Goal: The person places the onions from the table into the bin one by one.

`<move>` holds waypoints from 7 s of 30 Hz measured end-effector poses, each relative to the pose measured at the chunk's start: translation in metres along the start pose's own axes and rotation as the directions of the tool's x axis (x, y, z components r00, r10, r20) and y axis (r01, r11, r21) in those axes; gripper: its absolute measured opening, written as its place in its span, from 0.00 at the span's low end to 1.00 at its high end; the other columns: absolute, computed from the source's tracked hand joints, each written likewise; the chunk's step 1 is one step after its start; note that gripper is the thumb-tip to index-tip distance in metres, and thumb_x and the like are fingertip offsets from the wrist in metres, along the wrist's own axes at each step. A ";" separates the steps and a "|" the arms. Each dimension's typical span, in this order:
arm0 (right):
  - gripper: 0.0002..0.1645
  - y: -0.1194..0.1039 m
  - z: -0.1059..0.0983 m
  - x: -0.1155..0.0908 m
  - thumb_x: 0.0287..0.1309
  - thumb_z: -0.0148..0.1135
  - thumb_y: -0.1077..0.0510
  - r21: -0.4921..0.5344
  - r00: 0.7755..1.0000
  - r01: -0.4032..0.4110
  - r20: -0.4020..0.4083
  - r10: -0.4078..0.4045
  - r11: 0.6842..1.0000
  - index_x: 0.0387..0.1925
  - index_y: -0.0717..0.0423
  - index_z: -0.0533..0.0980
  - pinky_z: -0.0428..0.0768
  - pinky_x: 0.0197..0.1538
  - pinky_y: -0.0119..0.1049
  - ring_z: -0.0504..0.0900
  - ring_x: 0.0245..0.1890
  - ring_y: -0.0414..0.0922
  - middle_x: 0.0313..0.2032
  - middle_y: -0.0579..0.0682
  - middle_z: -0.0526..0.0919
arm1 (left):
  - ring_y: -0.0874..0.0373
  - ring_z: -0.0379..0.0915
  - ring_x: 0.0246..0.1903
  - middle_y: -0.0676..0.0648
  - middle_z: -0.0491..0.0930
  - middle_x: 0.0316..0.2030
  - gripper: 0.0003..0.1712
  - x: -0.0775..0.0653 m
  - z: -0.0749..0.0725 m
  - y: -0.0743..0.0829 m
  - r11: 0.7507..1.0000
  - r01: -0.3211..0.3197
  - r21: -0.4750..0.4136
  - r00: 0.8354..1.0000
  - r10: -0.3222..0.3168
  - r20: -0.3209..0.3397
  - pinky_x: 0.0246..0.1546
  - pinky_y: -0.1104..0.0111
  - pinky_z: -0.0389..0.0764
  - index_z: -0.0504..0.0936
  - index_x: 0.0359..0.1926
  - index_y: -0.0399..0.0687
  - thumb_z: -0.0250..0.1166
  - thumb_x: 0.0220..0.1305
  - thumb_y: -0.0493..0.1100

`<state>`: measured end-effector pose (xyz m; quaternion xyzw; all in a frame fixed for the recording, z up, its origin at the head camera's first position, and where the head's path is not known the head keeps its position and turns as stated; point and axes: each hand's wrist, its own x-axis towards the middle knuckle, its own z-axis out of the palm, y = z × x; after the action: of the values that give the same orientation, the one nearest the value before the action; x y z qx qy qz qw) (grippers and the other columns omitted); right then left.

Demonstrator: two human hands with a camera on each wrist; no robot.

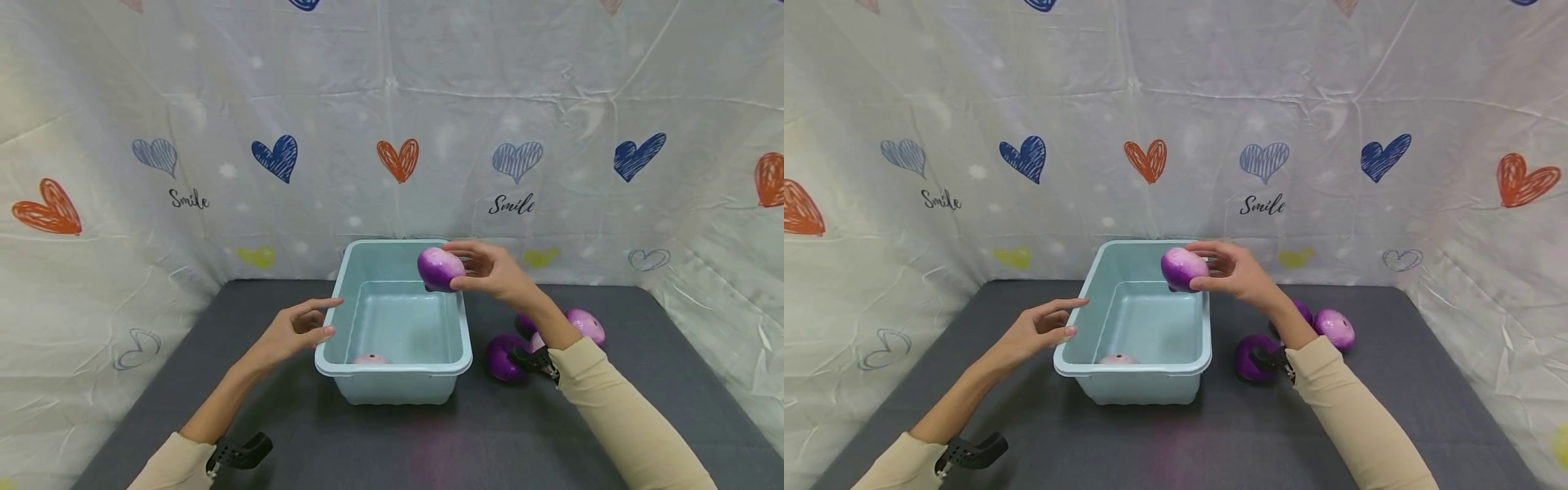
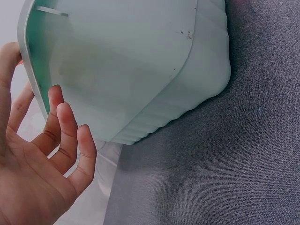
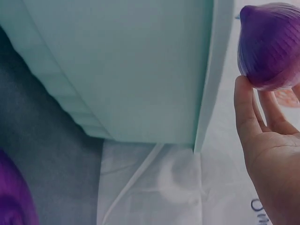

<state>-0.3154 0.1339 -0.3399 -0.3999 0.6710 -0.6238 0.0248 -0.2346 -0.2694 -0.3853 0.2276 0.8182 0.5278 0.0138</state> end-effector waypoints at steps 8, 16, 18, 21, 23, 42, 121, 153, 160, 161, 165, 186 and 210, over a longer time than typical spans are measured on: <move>0.37 0.002 0.008 0.001 0.59 0.75 0.63 0.067 0.999 0.000 0.041 -0.003 0.998 0.66 0.69 0.71 0.74 0.61 0.49 0.72 0.63 0.64 0.65 0.64 0.72 | 0.53 0.75 0.32 0.38 0.77 0.35 0.28 0.001 0.001 -0.001 1.000 -0.002 0.002 1.000 0.002 -0.001 0.38 0.54 0.81 0.75 0.71 0.50 0.66 0.71 0.40; 0.32 -0.003 -0.002 -0.011 0.62 0.69 0.69 0.085 0.999 -0.045 0.003 0.045 0.995 0.66 0.68 0.71 0.77 0.57 0.49 0.72 0.63 0.64 0.64 0.61 0.74 | 0.52 0.70 0.29 0.41 0.75 0.31 0.28 -0.001 0.001 -0.001 1.000 -0.016 -0.015 1.000 0.016 0.012 0.36 0.57 0.79 0.73 0.72 0.48 0.65 0.72 0.39; 0.31 -0.004 -0.008 -0.016 0.63 0.68 0.69 0.069 0.998 -0.057 -0.019 0.058 0.996 0.66 0.68 0.71 0.77 0.57 0.48 0.72 0.63 0.65 0.64 0.61 0.75 | 0.52 0.71 0.29 0.41 0.76 0.31 0.29 -0.001 0.001 -0.001 1.000 -0.014 -0.017 1.000 0.014 0.015 0.37 0.56 0.80 0.73 0.72 0.47 0.65 0.72 0.39; 0.30 -0.005 -0.018 -0.024 0.65 0.67 0.69 0.043 0.997 -0.065 -0.044 0.067 0.997 0.66 0.69 0.70 0.77 0.58 0.47 0.73 0.62 0.64 0.63 0.61 0.75 | 0.50 0.72 0.30 0.40 0.78 0.32 0.29 -0.001 0.001 -0.001 1.000 -0.007 -0.014 1.000 0.007 0.018 0.38 0.53 0.80 0.73 0.72 0.47 0.65 0.73 0.40; 0.29 -0.006 -0.025 -0.030 0.65 0.66 0.69 0.022 0.996 -0.072 -0.060 0.073 0.997 0.66 0.68 0.71 0.77 0.58 0.47 0.74 0.62 0.63 0.63 0.60 0.76 | 0.51 0.72 0.30 0.40 0.77 0.31 0.29 -0.001 0.001 0.000 1.000 -0.010 -0.014 1.000 0.010 0.018 0.38 0.53 0.79 0.73 0.72 0.47 0.65 0.73 0.40; 0.25 -0.006 -0.081 -0.087 0.71 0.61 0.66 -0.122 0.974 -0.162 -0.181 0.139 0.979 0.66 0.67 0.71 0.78 0.55 0.39 0.78 0.60 0.53 0.61 0.55 0.78 | 0.54 0.72 0.29 0.41 0.77 0.31 0.28 -0.001 0.001 0.002 1.000 0.002 0.004 1.000 -0.002 0.009 0.37 0.58 0.79 0.73 0.72 0.50 0.65 0.73 0.41; 0.34 0.054 -0.135 -0.211 0.62 0.70 0.66 -0.357 0.908 -0.397 -0.288 0.305 0.846 0.66 0.73 0.68 0.78 0.45 0.29 0.78 0.50 0.30 0.60 0.65 0.74 | 0.57 0.66 0.24 0.40 0.73 0.29 0.29 -0.002 0.001 -0.001 1.000 -0.016 -0.025 0.999 0.016 0.028 0.34 0.58 0.76 0.72 0.72 0.48 0.64 0.73 0.39; 0.37 0.037 -0.127 -0.193 0.66 0.68 0.65 -0.234 0.909 -0.356 -0.312 0.277 0.904 0.72 0.65 0.64 0.80 0.48 0.32 0.79 0.53 0.36 0.62 0.46 0.73 | 0.43 0.70 0.30 0.42 0.75 0.30 0.28 -0.002 0.001 0.000 1.000 -0.005 -0.001 1.000 0.005 0.009 0.36 0.59 0.78 0.73 0.72 0.52 0.64 0.73 0.41; 0.35 0.036 -0.119 -0.185 0.65 0.67 0.68 -0.211 0.917 -0.321 -0.312 0.247 0.923 0.71 0.66 0.66 0.80 0.48 0.32 0.80 0.52 0.37 0.59 0.43 0.74 | 0.47 0.69 0.27 0.42 0.74 0.30 0.28 -0.002 0.001 0.000 1.000 -0.007 -0.001 1.000 0.007 0.010 0.36 0.59 0.78 0.74 0.71 0.51 0.65 0.72 0.40; 0.35 0.036 -0.117 -0.184 0.65 0.67 0.68 -0.209 0.918 -0.316 -0.313 0.242 0.925 0.71 0.66 0.66 0.80 0.48 0.32 0.81 0.52 0.37 0.59 0.43 0.75 | 0.49 0.69 0.27 0.42 0.74 0.30 0.28 -0.001 0.001 0.000 1.000 -0.010 -0.001 1.000 0.010 0.010 0.35 0.59 0.78 0.74 0.71 0.51 0.65 0.72 0.40; 0.36 0.033 -0.113 -0.180 0.64 0.68 0.67 -0.207 0.912 -0.328 -0.325 0.252 0.922 0.71 0.65 0.66 0.79 0.49 0.31 0.81 0.52 0.37 0.60 0.46 0.75 | 0.55 0.68 0.25 0.42 0.74 0.29 0.28 -0.001 0.002 -0.001 1.000 -0.025 -0.004 1.000 0.025 0.011 0.33 0.60 0.77 0.74 0.71 0.49 0.65 0.72 0.39; 0.38 0.025 -0.097 -0.155 0.67 0.67 0.63 -0.157 0.909 -0.353 -0.291 0.298 0.922 0.74 0.59 0.65 0.78 0.52 0.33 0.75 0.59 0.40 0.67 0.58 0.68 | 0.55 0.68 0.26 0.42 0.74 0.30 0.28 -0.001 0.002 -0.002 0.999 -0.036 -0.024 0.999 0.036 0.013 0.32 0.61 0.75 0.73 0.71 0.46 0.65 0.72 0.38; 0.38 0.010 -0.072 -0.091 0.63 0.70 0.66 -0.120 0.955 -0.261 -0.177 0.238 0.958 0.73 0.59 0.67 0.77 0.53 0.36 0.75 0.58 0.50 0.66 0.57 0.69 | 0.55 0.68 0.25 0.42 0.73 0.28 0.29 -0.002 0.000 -0.003 1.000 -0.005 -0.028 1.000 0.005 0.013 0.35 0.57 0.77 0.73 0.72 0.49 0.65 0.72 0.41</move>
<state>-0.2967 0.2432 -0.3751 -0.2610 0.7586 -0.5967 0.0207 -0.2342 -0.2712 -0.3888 0.2330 0.8101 0.5376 0.0210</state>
